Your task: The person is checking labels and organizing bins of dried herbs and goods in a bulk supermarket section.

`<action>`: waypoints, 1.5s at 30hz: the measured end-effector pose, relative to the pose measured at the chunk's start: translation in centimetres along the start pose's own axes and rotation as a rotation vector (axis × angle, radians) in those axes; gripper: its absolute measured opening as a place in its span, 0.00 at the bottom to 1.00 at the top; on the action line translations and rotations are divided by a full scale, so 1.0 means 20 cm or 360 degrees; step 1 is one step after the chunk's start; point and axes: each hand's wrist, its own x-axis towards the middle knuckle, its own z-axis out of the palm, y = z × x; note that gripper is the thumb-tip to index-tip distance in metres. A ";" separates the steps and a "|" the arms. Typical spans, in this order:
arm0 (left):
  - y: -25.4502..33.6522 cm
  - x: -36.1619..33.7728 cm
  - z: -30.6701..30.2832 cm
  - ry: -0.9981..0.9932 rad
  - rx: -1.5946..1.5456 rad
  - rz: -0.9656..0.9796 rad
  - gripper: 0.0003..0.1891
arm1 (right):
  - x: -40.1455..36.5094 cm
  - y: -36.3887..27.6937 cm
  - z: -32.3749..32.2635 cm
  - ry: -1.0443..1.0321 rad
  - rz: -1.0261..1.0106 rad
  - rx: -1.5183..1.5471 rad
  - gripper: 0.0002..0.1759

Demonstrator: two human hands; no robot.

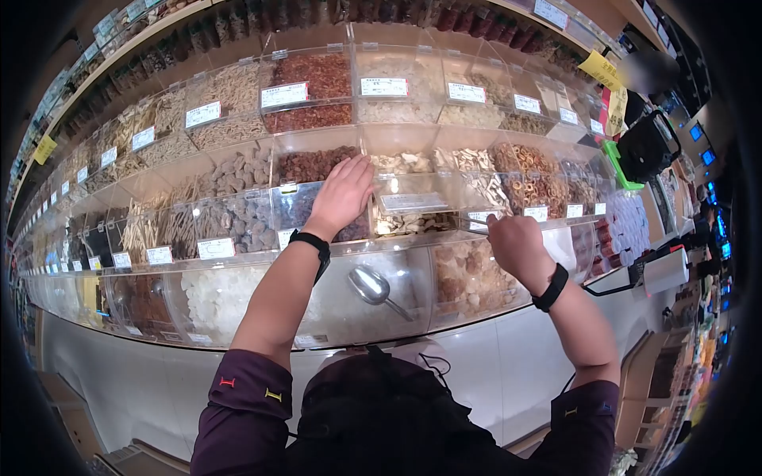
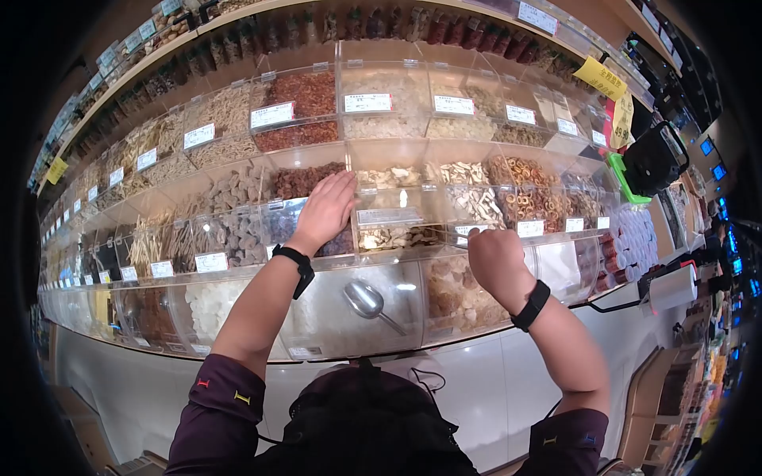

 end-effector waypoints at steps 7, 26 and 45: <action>0.00 0.01 0.00 0.0007 0.0004 -0.0007 0.21 | 0.13 -0.08 -0.15 -0.0408 -0.0129 -0.0330 0.09; -0.01 0.01 0.00 0.0024 0.0000 0.0013 0.21 | 0.20 -0.15 -0.03 -0.0437 -0.0155 -0.0145 0.10; -0.01 0.00 -0.01 0.0005 0.0023 0.0005 0.21 | 0.06 -0.14 -0.08 -0.0437 0.0175 0.0070 0.11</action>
